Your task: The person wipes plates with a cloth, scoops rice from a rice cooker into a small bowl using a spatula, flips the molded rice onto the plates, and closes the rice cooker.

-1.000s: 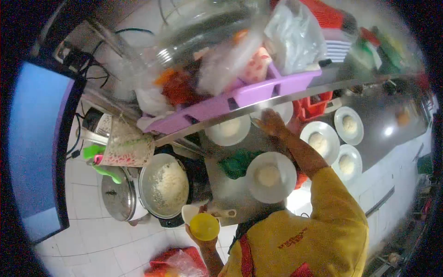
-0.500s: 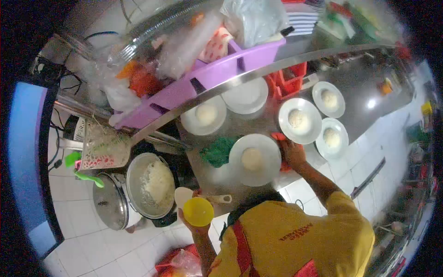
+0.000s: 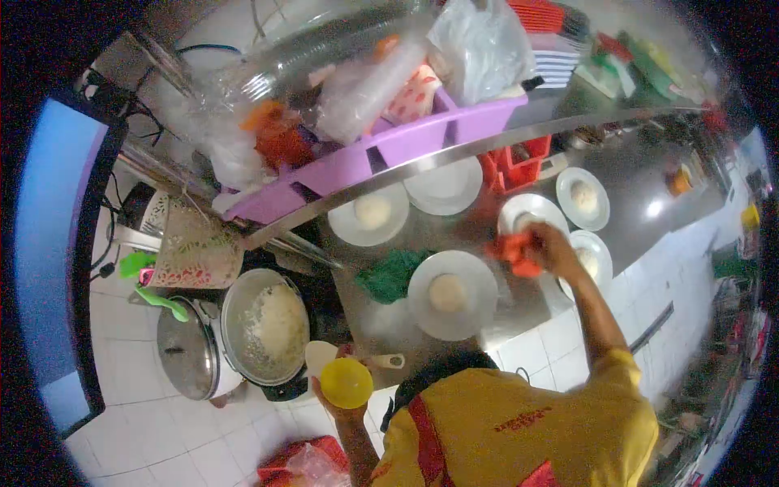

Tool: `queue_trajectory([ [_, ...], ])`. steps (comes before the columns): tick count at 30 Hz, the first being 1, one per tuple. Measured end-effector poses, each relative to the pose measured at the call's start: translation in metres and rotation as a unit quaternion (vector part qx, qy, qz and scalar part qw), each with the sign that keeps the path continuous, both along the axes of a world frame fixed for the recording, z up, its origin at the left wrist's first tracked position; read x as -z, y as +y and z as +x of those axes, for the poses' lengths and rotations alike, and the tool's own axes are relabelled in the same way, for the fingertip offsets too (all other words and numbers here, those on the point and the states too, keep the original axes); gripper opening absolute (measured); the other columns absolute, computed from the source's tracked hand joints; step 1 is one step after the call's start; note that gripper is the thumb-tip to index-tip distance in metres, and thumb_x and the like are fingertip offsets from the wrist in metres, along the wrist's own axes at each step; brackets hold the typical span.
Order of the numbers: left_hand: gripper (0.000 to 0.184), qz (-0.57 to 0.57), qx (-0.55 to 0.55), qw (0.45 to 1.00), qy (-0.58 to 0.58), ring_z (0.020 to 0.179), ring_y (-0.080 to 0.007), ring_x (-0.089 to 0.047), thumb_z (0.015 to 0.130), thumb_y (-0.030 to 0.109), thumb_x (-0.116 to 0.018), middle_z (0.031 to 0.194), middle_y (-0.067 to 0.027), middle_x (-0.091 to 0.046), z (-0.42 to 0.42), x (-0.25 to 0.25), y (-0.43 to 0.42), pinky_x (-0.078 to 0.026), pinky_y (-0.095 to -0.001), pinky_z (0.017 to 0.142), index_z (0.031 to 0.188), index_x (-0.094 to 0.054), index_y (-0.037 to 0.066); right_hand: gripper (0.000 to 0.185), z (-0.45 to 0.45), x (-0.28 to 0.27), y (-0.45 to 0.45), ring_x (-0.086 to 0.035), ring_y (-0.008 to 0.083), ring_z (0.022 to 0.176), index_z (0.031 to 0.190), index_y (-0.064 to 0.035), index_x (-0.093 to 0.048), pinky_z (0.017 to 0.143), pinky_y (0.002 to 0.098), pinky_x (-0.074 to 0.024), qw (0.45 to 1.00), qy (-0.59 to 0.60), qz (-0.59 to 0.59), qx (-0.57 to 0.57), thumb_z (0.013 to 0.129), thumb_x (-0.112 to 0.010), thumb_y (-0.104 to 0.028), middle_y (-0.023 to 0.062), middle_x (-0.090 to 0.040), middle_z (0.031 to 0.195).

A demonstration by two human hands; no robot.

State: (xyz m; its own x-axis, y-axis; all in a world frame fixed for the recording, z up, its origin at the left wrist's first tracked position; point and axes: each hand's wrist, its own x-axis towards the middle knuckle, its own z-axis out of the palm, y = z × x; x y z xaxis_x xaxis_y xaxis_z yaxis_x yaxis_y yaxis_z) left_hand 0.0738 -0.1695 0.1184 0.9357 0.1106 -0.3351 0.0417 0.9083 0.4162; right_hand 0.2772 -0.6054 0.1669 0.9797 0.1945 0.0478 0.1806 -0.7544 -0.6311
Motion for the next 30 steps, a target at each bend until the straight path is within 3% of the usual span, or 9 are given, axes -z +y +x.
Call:
queue_trajectory([
  [2, 0.087, 0.017, -0.033, 0.999, 0.035, 0.097, -0.0275, -0.06, 0.08, 0.065, -0.048, 0.115, -0.0123, -0.058, -0.002, -0.011, -0.006, -0.049, -0.0434, 0.085, 0.135, -0.037, -0.002, 0.025, 0.048, -0.018, 0.027, -0.062, 0.0334, 0.087, 0.096, -0.0062, -0.062, 0.075, 0.0416, -0.0491, 0.993, -0.085, 0.085, 0.007, 0.072, -0.066, -0.013, 0.0168, -0.064, 0.092],
  [4, 0.086, 0.038, -0.07, 0.994, 0.068, 0.095, -0.0284, -0.061, 0.08, 0.065, -0.048, 0.114, -0.012, -0.059, -0.004, -0.014, -0.009, -0.05, -0.0448, 0.083, 0.135, -0.038, 0.0, 0.028, 0.109, 0.011, 0.056, -0.058, 0.0361, 0.097, 0.096, -0.0075, -0.063, 0.08, 0.0451, -0.0474, 0.972, -0.232, -0.024, 0.029, 0.071, -0.068, -0.02, 0.0176, -0.063, 0.097],
  [7, 0.083, 0.019, -0.094, 0.993, 0.066, 0.095, -0.029, -0.061, 0.08, 0.067, -0.045, 0.113, -0.0113, -0.06, -0.017, -0.002, -0.005, -0.05, -0.0466, 0.082, 0.134, -0.041, 0.003, 0.049, 0.199, 0.096, 0.089, -0.05, 0.0378, 0.112, 0.116, -0.011, -0.057, 0.092, 0.0474, -0.0419, 0.96, -0.101, -0.251, 0.073, 0.075, -0.062, -0.037, 0.0165, -0.056, 0.116],
  [14, 0.085, 0.015, -0.133, 0.987, 0.092, 0.099, -0.0296, -0.059, 0.081, 0.069, -0.038, 0.123, -0.0123, -0.056, -0.015, -0.016, -0.019, -0.048, -0.0473, 0.084, 0.134, -0.041, 0.002, 0.069, 0.256, 0.204, 0.169, -0.03, 0.0339, 0.131, 0.135, -0.0178, -0.04, 0.106, 0.0539, -0.0234, 0.974, -0.059, -0.184, 0.118, 0.079, -0.048, -0.059, 0.0088, -0.035, 0.141],
  [16, 0.088, -0.02, -0.105, 0.993, 0.048, 0.106, -0.0285, -0.056, 0.082, 0.068, -0.036, 0.137, -0.0131, -0.045, -0.005, -0.028, -0.027, -0.046, -0.0458, 0.088, 0.137, -0.037, 0.0, 0.075, 0.246, 0.197, 0.173, -0.025, 0.0328, 0.136, 0.14, -0.0197, -0.035, 0.11, 0.0558, -0.0181, 0.975, -0.093, -0.176, 0.099, 0.08, -0.044, -0.065, 0.0066, -0.029, 0.148],
  [20, 0.089, -0.02, -0.095, 0.994, 0.055, 0.11, -0.0281, -0.054, 0.083, 0.068, -0.035, 0.145, -0.0127, -0.035, -0.013, -0.004, -0.016, -0.045, -0.045, 0.09, 0.14, -0.033, 0.0, 0.065, 0.212, 0.151, 0.155, -0.041, 0.0248, 0.124, 0.136, -0.0186, -0.038, 0.104, 0.0506, -0.0293, 0.936, -0.225, -0.258, 0.084, 0.086, -0.038, -0.059, 0.0087, -0.044, 0.135],
  [24, 0.085, 0.022, -0.087, 0.993, 0.07, 0.103, -0.0293, -0.057, 0.082, 0.066, -0.04, 0.139, -0.0142, -0.042, -0.004, -0.001, -0.009, -0.048, -0.0457, 0.086, 0.136, -0.037, 0.0, 0.049, 0.231, 0.171, 0.129, -0.055, 0.0331, 0.107, 0.118, -0.0112, -0.053, 0.094, 0.0541, -0.0379, 0.966, -0.244, -0.08, -0.016, 0.084, -0.054, -0.047, 0.0178, -0.06, 0.11],
  [26, 0.082, 0.036, -0.086, 0.993, 0.067, 0.101, -0.0298, -0.058, 0.082, 0.065, -0.042, 0.135, -0.0147, -0.046, 0.001, 0.001, -0.005, -0.049, -0.0461, 0.084, 0.134, -0.04, 0.001, 0.046, 0.216, 0.133, 0.128, -0.058, 0.0316, 0.089, 0.11, -0.0087, -0.057, 0.084, 0.0494, -0.0434, 0.98, -0.073, 0.157, -0.094, 0.081, -0.057, -0.045, 0.0183, -0.061, 0.093],
  [30, 0.074, 0.009, -0.103, 0.992, 0.074, 0.098, -0.031, -0.059, 0.081, 0.062, -0.048, 0.117, -0.0132, -0.057, 0.013, -0.011, -0.004, -0.051, -0.047, 0.081, 0.126, -0.046, 0.003, 0.042, 0.194, 0.105, 0.134, -0.064, 0.0293, 0.063, 0.097, -0.005, -0.063, 0.068, 0.0424, -0.0517, 0.833, 0.189, 0.478, -0.204, 0.077, -0.061, -0.042, 0.0191, -0.063, 0.067],
])
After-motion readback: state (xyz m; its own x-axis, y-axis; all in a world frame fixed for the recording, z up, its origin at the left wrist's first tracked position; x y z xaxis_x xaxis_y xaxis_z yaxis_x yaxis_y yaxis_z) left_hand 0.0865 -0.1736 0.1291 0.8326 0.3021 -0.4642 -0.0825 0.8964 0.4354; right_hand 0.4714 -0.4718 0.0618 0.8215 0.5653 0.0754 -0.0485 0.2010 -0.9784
